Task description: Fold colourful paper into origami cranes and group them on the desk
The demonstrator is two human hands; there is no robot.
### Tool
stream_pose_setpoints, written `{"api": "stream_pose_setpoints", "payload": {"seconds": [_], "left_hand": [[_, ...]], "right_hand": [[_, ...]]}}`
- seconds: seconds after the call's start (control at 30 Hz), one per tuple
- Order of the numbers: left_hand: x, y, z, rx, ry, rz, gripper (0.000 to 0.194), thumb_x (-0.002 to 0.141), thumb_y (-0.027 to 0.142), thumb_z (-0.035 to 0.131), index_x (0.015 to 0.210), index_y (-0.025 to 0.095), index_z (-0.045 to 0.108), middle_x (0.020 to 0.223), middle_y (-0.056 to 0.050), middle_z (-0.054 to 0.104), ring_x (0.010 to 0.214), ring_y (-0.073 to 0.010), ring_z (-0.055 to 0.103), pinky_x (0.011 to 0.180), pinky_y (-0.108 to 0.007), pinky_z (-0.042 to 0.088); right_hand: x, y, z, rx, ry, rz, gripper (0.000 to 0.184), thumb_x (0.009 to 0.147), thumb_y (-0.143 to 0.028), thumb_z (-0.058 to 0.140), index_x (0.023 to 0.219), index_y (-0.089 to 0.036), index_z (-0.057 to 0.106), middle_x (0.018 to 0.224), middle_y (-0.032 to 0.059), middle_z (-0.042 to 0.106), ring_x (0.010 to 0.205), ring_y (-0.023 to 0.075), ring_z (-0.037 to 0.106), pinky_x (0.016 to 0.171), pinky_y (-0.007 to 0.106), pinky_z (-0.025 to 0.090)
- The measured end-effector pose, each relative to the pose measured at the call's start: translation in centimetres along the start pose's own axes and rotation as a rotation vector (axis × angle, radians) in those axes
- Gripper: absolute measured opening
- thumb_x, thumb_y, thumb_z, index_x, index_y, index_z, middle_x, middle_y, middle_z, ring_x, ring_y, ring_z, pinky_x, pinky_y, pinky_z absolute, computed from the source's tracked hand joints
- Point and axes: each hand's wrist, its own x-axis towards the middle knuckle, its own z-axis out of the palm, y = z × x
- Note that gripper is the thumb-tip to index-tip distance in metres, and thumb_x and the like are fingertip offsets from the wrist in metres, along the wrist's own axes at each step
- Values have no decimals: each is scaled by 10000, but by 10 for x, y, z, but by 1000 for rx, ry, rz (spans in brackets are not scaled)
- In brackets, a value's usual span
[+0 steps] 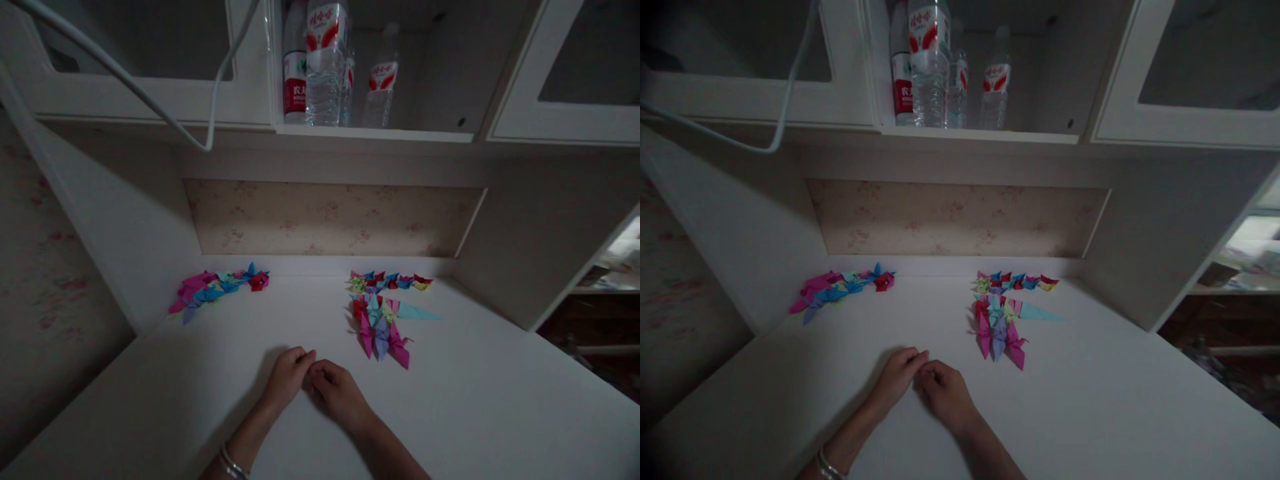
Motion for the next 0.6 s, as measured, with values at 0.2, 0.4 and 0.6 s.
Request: {"api": "stream_pose_setpoints", "payload": {"seconds": [0.2, 0.4, 0.6], "left_hand": [[-1, -2, 1, -16, 3, 5, 368, 791, 467, 504, 548, 193, 461, 547, 50, 428, 577, -133, 429, 563, -246, 320], [-2, -1, 0, -14, 12, -4, 366, 786, 471, 505, 549, 196, 460, 537, 54, 418, 570, -132, 422, 555, -244, 314], [-3, 3, -1, -10, 1, -15, 383, 786, 494, 498, 549, 196, 454, 538, 49, 422, 573, -135, 422, 560, -248, 313]], "right_hand": [[0, 0, -1, -25, -3, -3, 264, 885, -366, 472, 794, -168, 621, 598, -28, 520, 531, 102, 434, 509, 219, 320], [-1, 0, -2, -58, -1, -9, 262, 889, -362, 470, 812, -171, 632, 628, -19, 556, 546, 105, 458, 528, 219, 337], [-2, -3, -1, -60, 0, -12, 270, 894, -373, 462, 824, -177, 635, 648, -11, 576, 552, 112, 467, 532, 224, 344]]}}
